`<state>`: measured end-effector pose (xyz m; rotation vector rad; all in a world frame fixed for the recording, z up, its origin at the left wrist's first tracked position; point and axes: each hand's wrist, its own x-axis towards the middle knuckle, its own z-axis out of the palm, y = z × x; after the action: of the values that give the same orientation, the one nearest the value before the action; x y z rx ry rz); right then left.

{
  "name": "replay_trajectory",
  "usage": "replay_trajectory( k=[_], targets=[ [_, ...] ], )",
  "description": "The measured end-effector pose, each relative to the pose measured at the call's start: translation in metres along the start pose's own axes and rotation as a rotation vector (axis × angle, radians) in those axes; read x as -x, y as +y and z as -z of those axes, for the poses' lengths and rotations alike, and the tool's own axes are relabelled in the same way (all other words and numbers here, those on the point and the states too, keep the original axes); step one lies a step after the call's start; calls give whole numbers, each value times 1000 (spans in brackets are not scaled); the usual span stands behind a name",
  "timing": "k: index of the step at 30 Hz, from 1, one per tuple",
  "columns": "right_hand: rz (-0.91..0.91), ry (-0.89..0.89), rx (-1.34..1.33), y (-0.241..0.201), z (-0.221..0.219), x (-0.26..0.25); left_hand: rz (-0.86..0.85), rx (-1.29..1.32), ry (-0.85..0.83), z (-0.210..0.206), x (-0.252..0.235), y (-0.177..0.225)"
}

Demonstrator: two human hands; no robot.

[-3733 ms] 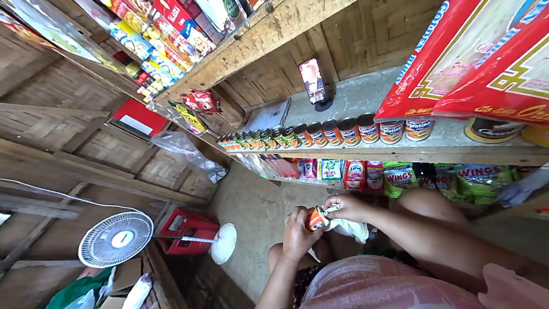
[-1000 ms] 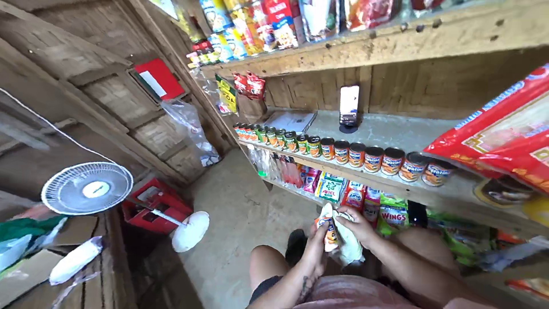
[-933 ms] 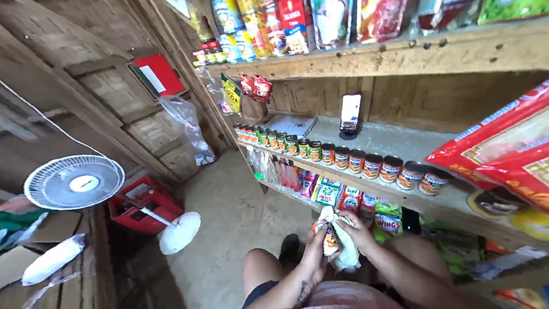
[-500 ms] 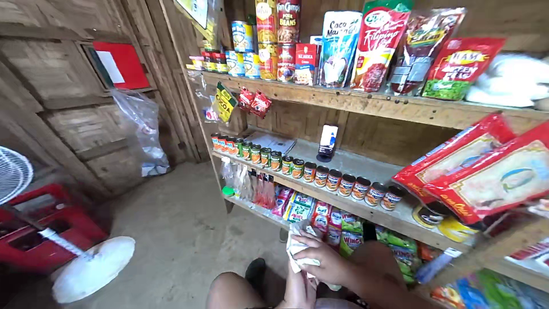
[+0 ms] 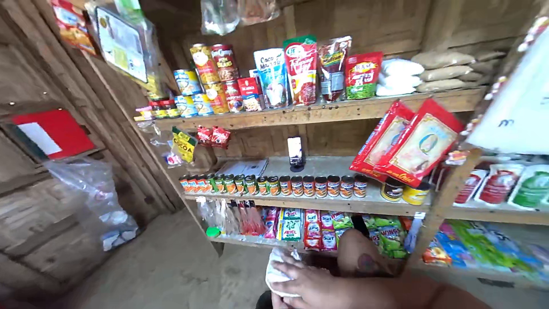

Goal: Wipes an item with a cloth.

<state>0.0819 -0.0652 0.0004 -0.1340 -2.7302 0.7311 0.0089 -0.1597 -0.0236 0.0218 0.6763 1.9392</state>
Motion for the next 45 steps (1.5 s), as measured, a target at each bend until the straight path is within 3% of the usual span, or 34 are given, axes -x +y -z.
replay_trajectory(
  k=[3, 6, 11, 14, 18, 21, 25, 29, 33, 36, 39, 41, 45],
  targets=[
    [55, -88, 53, 0, 4, 4, 14, 70, -140, 12, -4, -6],
    [67, -46, 34, 18, 9, 2, 7, 100, -235, 31, -21, -19],
    [-83, 170, -254, 51, 19, -4, 131, -144, -121, 5, -24, -18],
    [-223, 129, -429, 54, 32, -5, 212, -107, -147, 11, -34, -21],
    [-320, 50, -453, 66, 34, -11, 306, -117, -117, 3, -44, -19],
    [-306, 49, -368, 71, 31, -17, 344, -162, 17, -1, -56, -18],
    [-217, 49, -234, 78, 17, -17, 362, -51, -27, 26, -72, -23],
    [8, 63, -247, 80, 5, -13, 273, 32, 17, 25, -82, -18],
    [102, -35, -263, 78, 2, -9, 171, 127, 44, 25, -84, -14],
    [68, 58, -209, 83, 0, -15, 167, 10, -10, 27, -78, -18],
    [-91, 222, -333, 91, 1, -30, 260, -73, -40, 20, -75, -19],
    [-175, 225, -373, 89, 1, -35, 263, -45, -28, 20, -74, -17],
    [-9, 216, -239, 77, -29, -17, 149, 53, 187, 16, -68, -7]
  ],
)
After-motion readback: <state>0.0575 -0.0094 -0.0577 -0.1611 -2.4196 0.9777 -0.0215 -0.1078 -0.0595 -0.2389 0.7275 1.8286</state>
